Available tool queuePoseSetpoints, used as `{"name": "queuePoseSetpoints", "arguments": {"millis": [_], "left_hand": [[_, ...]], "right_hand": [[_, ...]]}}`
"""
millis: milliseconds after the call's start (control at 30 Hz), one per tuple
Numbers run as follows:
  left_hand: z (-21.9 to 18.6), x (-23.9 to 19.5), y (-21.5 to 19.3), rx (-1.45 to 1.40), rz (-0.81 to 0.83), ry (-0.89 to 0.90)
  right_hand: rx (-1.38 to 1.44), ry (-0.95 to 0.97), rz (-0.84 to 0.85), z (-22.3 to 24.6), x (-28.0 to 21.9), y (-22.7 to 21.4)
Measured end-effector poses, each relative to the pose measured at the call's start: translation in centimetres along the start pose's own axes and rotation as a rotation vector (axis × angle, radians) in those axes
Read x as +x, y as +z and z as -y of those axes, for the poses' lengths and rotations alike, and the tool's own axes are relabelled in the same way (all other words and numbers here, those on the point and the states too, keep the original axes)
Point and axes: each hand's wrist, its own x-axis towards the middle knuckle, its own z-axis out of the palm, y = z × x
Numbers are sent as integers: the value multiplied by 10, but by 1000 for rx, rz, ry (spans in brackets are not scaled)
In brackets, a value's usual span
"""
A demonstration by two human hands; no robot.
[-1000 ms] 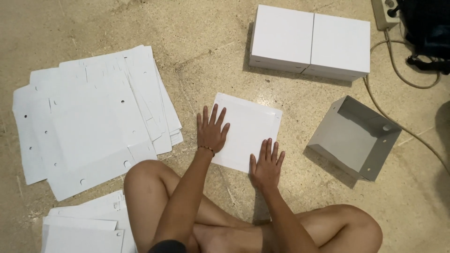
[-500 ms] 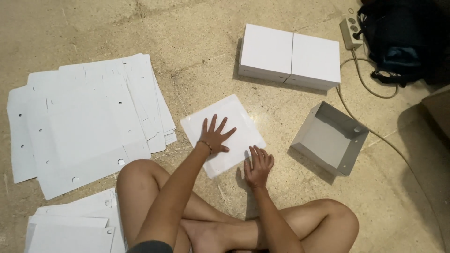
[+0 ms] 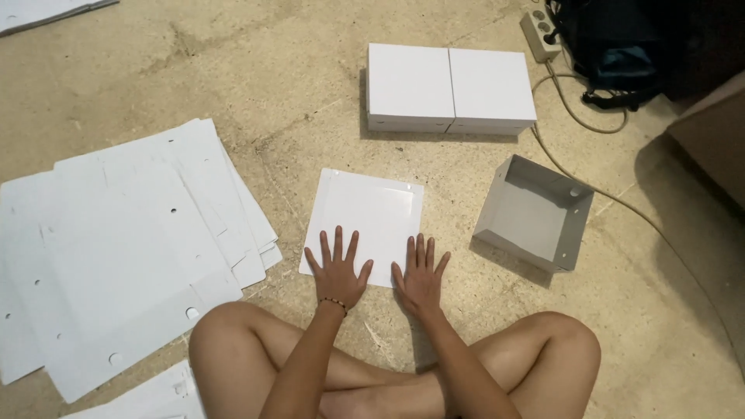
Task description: The person sits on the floor and assembles a white cardboard box by folding the flaps and securing the tabs. They then place the finished box next to other completed boxes.
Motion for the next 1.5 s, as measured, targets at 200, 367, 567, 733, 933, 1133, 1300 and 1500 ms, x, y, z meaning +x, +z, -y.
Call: {"name": "queuePoseSetpoints", "arguments": {"millis": [200, 367, 567, 733, 933, 1133, 1300, 1500], "left_hand": [[-1, 8, 7, 61, 5, -64], [1, 8, 18, 83, -29, -91], [5, 12, 48, 97, -324, -46], [9, 18, 59, 135, -592, -17], [10, 19, 62, 184, -598, -46], [12, 18, 64, 177, -601, -29], [14, 25, 77, 121, -566, -102], [28, 96, 40, -22, -297, -151]], "right_hand": [[-61, 45, 99, 20, 32, -23], [-99, -4, 148, 11, 53, -11], [-69, -63, 18, 1, 112, 12], [-12, -33, -33, 3, 151, 16], [-2, -151, -139, 3, 71, 24], [-17, -199, -7, 0, 9, 9], [35, -199, 3, 1, 8, 5], [59, -243, -78, -3, 11, 9]]}}
